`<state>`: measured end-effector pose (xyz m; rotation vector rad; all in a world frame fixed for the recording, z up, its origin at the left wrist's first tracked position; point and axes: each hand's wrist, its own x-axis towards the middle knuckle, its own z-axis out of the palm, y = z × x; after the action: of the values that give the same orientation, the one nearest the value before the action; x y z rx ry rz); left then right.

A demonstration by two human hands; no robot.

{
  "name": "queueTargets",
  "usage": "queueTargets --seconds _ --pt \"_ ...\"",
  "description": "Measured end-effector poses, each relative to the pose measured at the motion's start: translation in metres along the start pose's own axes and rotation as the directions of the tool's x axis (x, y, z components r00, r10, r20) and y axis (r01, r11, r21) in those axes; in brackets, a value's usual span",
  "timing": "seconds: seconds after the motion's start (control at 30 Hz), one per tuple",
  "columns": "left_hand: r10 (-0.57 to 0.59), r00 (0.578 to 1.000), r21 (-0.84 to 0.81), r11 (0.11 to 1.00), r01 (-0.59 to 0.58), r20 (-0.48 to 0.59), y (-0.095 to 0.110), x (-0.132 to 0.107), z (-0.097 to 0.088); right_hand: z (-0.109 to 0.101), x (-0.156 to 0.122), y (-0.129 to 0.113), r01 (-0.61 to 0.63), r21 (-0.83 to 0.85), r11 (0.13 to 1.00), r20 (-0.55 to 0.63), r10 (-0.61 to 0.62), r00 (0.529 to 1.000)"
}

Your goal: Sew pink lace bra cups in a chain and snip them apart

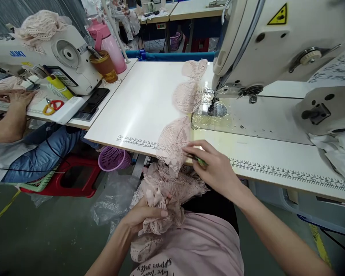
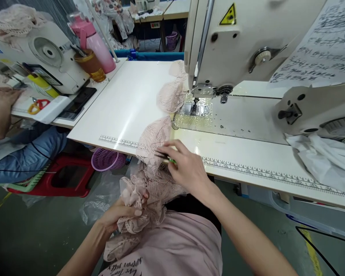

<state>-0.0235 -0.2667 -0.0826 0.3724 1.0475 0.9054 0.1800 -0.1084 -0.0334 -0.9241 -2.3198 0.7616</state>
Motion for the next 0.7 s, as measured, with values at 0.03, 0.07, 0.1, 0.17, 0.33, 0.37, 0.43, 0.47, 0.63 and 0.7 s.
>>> queueTargets --seconds 0.03,0.07,0.1,0.17,0.33,0.37,0.43,0.47,0.63,0.7 --pt "0.009 1.0 0.002 1.0 -0.009 -0.021 -0.002 0.0 -0.002 -0.001 0.01 0.002 0.007 -0.064 0.998 -0.006 -0.007 1.0" --pt "0.025 0.999 -0.016 1.0 -0.025 -0.033 -0.005 0.001 -0.005 -0.002 0.02 0.004 0.008 -0.101 0.995 0.004 -0.008 1.0" --pt "0.037 0.999 -0.064 0.997 -0.039 -0.034 -0.008 0.003 -0.008 -0.002 0.029 0.006 0.011 -0.118 0.993 0.022 -0.009 1.0" --pt "0.054 0.998 -0.213 0.975 -0.058 -0.024 -0.014 0.007 -0.015 -0.002 0.044 0.009 0.026 -0.135 0.991 0.061 -0.018 0.998" --pt "0.081 0.995 -0.412 0.906 -0.099 -0.062 -0.014 0.022 -0.027 0.0 0.058 0.006 0.057 -0.175 0.983 0.147 -0.031 0.989" --pt "0.077 0.994 -0.418 0.903 -0.1 -0.072 -0.011 0.026 -0.028 0.001 0.055 0.002 0.066 -0.138 0.988 0.174 -0.041 0.984" --pt "0.063 0.995 -0.42 0.903 -0.092 -0.081 -0.004 0.035 -0.029 0.005 0.042 -0.011 0.098 0.003 0.995 0.259 -0.095 0.961" --pt "0.054 0.996 -0.415 0.906 -0.081 -0.076 0.0 0.039 -0.028 0.008 0.032 -0.02 0.118 0.095 0.989 0.309 -0.142 0.941" --pt "0.02 1.0 -0.372 0.928 -0.016 0.009 0.026 0.056 -0.009 0.049 -0.03 -0.065 0.12 0.57 0.813 0.503 -0.461 0.731" --pt "0.017 0.999 -0.355 0.935 0.001 0.047 0.039 0.058 0.007 0.08 -0.051 -0.075 0.057 0.692 0.72 0.535 -0.564 0.63"
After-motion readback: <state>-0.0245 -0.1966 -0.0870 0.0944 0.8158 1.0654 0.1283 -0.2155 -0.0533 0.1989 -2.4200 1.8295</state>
